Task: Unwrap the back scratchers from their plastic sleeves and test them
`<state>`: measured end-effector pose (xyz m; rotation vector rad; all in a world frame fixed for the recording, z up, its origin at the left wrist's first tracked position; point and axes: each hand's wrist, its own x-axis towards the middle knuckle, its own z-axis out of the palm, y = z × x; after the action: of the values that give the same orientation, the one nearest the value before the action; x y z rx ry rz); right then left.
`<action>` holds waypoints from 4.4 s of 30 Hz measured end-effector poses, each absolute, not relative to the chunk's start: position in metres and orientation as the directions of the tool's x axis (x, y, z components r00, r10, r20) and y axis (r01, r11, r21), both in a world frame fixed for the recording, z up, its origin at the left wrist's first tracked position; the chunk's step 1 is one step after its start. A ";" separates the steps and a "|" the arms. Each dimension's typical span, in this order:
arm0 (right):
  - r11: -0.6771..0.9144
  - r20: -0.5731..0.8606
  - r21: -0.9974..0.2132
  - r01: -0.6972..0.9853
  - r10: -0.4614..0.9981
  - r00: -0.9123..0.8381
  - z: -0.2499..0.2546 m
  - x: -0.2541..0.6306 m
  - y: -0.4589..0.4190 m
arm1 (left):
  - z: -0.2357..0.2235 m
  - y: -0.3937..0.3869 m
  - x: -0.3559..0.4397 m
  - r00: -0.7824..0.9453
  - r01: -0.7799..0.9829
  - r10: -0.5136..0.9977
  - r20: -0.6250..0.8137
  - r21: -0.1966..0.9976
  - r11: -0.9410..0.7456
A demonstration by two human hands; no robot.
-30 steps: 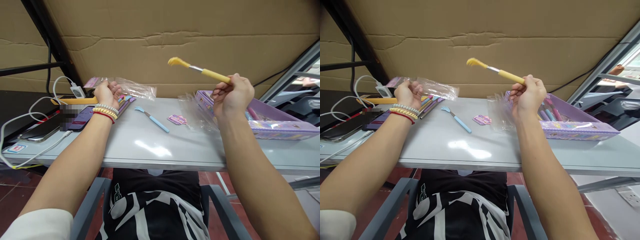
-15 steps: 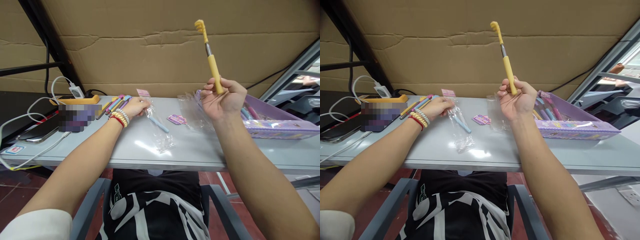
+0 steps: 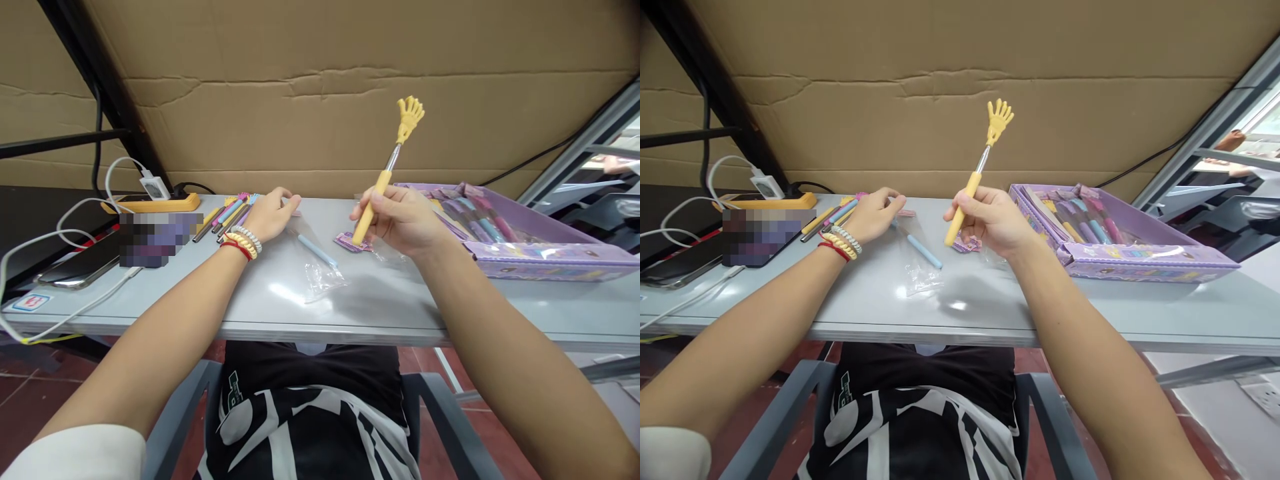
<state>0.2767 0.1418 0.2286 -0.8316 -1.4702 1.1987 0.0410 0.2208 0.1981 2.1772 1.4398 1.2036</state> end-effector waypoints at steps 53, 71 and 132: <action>0.453 0.439 -0.795 -0.403 0.889 0.132 0.231 0.239 0.126 | 0.200 0.157 0.116 0.464 0.705 0.763 0.451 0.334 -0.626; 0.589 0.474 -0.509 -0.628 0.801 0.366 0.254 0.298 0.129 | 0.232 0.197 0.037 0.503 0.726 0.832 0.232 0.409 -0.553; 0.354 0.358 -0.809 -0.470 0.930 0.084 0.226 0.234 0.139 | 0.208 0.164 0.090 0.570 0.512 0.563 0.599 0.277 -0.813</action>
<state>0.2335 0.1393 0.2259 -0.5742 -1.0020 1.1339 0.0904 0.1641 0.2084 2.7182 0.9321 1.0771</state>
